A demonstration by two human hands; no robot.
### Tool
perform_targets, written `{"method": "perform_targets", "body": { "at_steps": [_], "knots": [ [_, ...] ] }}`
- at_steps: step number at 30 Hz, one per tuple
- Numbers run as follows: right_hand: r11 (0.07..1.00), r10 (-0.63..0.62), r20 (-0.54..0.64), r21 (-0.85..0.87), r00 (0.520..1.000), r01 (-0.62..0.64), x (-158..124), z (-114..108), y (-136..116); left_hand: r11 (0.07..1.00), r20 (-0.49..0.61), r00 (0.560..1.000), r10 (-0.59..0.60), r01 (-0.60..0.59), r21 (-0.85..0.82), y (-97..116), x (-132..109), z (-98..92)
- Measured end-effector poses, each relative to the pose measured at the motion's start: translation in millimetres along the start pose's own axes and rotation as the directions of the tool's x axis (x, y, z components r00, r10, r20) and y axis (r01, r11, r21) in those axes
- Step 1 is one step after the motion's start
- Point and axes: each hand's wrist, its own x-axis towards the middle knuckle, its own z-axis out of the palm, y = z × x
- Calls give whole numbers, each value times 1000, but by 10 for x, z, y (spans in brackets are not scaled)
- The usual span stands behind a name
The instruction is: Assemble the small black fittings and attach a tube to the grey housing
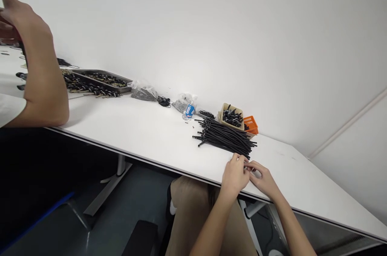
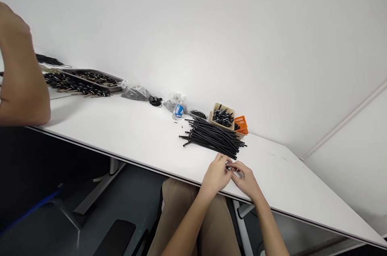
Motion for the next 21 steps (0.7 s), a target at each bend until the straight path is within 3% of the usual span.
{"method": "perform_targets", "body": {
  "at_steps": [14, 21],
  "knots": [
    [990, -131, -149, -66, 980, 122, -12, 1, 17, 994, -50, 999, 21, -27, -108, -11, 20, 9],
    [994, -90, -150, -73, 985, 79, -19, 5, -34, 987, -49, 998, 31, -39, -159, 0, 16, -6]
  ]
}}
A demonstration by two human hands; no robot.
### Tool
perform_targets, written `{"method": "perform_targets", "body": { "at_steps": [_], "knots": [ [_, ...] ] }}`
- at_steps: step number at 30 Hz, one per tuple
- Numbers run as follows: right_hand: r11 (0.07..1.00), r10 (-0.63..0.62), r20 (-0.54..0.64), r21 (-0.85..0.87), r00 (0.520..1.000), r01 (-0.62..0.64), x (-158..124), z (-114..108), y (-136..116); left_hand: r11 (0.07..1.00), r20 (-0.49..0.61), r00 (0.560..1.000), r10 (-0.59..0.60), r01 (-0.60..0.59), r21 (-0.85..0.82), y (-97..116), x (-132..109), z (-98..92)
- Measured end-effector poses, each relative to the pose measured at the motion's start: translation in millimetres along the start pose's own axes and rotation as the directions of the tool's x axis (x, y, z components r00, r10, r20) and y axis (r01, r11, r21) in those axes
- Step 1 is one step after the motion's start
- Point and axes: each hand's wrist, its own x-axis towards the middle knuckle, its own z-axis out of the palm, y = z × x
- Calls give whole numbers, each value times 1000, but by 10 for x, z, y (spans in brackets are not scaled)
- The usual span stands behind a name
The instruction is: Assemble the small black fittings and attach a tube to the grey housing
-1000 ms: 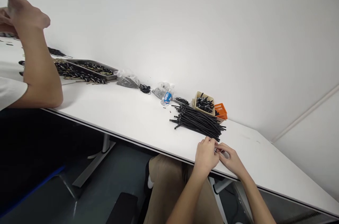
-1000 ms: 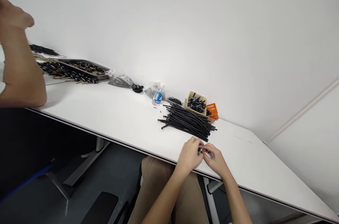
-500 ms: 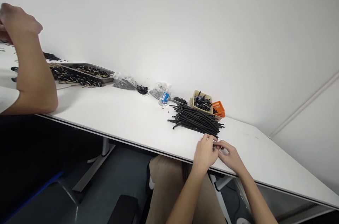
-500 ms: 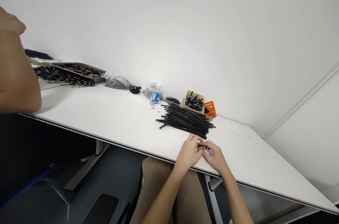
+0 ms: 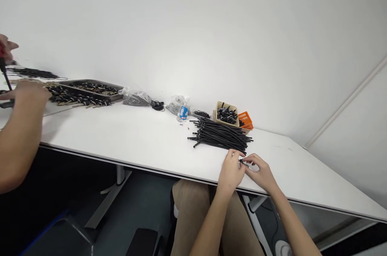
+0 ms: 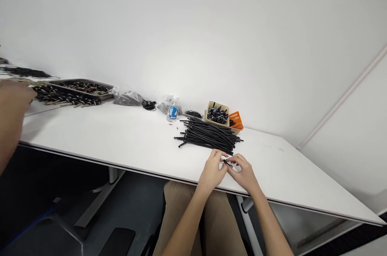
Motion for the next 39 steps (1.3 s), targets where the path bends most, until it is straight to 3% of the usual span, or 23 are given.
{"method": "perform_targets", "body": {
  "at_steps": [13, 27, 32, 39],
  "knots": [
    [997, -57, 46, 51, 997, 55, 2, 44, 21, 999, 15, 999, 39, -39, 18, -19, 30, -5],
    [986, -101, -63, 128, 993, 109, 29, 45, 12, 990, -56, 995, 88, -81, 115, -72, 114, -24],
    [979, -36, -128, 195, 991, 60, 39, 54, 77, 981, -13, 996, 85, -82, 177, -59, 125, -35],
    [963, 68, -134, 269, 989, -30, 53, 109, 158, 985, 36, 999, 22, -28, 169, -65, 116, -33]
  ]
}}
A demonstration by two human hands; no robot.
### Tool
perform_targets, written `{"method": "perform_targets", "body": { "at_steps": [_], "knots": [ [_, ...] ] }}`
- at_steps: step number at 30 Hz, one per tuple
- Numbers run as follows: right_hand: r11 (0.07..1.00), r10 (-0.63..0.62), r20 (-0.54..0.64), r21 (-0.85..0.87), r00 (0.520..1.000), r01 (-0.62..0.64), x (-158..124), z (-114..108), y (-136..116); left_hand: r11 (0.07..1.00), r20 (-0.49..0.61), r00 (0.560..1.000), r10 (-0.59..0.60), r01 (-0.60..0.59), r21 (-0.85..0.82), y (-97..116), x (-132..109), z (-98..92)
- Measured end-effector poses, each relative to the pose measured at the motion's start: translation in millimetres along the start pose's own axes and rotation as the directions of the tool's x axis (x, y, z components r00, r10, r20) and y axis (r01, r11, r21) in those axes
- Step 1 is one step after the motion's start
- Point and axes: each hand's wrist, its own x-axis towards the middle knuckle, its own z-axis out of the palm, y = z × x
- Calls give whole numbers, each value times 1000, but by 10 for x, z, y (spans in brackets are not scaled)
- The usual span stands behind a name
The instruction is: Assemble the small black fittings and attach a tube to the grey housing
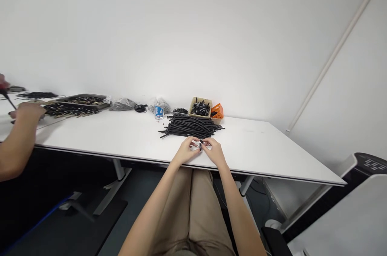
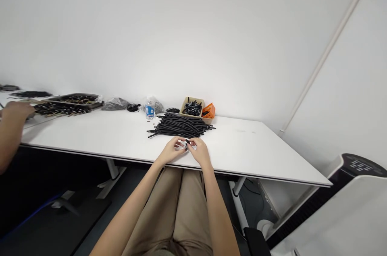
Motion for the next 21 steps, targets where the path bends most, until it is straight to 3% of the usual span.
{"method": "perform_targets", "body": {
  "at_steps": [21],
  "knots": [
    [993, 66, 36, 95, 997, -69, 2, -49, -140, 999, 88, 995, -35, 34, 16, -74, 28, -7]
  ]
}}
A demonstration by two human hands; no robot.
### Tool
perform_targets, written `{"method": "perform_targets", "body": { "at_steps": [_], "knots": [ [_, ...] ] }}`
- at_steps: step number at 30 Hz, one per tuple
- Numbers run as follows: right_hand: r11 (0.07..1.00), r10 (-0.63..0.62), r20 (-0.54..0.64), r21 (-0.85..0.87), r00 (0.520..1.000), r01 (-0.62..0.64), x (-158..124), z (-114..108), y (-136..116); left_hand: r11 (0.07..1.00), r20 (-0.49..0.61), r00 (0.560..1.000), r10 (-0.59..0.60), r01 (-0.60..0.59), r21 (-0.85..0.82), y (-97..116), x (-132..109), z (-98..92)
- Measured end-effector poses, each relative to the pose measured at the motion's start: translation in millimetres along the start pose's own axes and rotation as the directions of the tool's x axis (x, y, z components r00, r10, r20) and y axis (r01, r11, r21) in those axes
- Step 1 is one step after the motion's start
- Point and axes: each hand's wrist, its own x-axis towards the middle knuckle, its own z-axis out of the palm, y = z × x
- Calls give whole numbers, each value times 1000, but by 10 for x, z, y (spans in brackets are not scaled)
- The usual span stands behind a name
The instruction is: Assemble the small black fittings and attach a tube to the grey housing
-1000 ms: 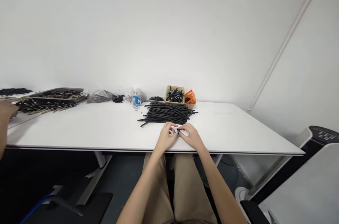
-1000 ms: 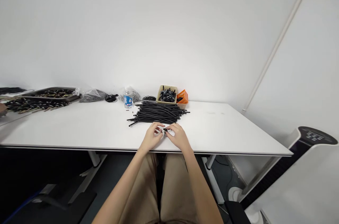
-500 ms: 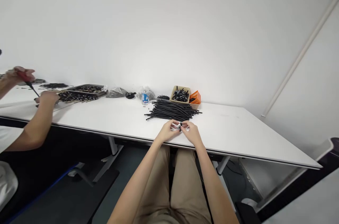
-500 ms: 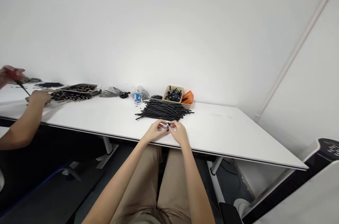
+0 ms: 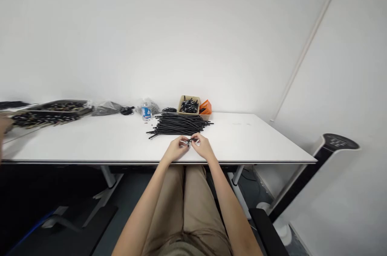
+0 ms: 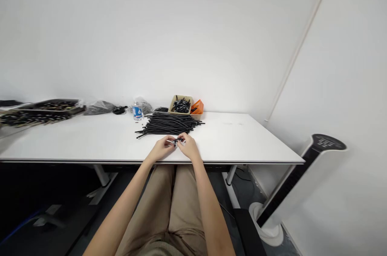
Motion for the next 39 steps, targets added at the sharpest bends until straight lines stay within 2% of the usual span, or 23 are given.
{"method": "perform_targets", "body": {
  "at_steps": [7, 14, 24, 39],
  "knots": [
    [999, 37, 4, -11, 999, -37, 9, -20, -51, 1000, -4, 1000, -7, 7, -6, -24, 14, -13],
    [999, 36, -8, -39, 999, -36, 17, 10, 26, 1000, -41, 999, -6, 5, -10, 8, 25, -8],
    [996, 37, 70, -89, 997, -31, -8, 22, -7, 1000, -113, 994, -11, 9, -14, -1, 25, 3],
    [978, 11, 98, -207, 995, 9, -33, 51, 3, 998, -153, 988, -13, 3, -68, -44, 8, 70]
  ]
}}
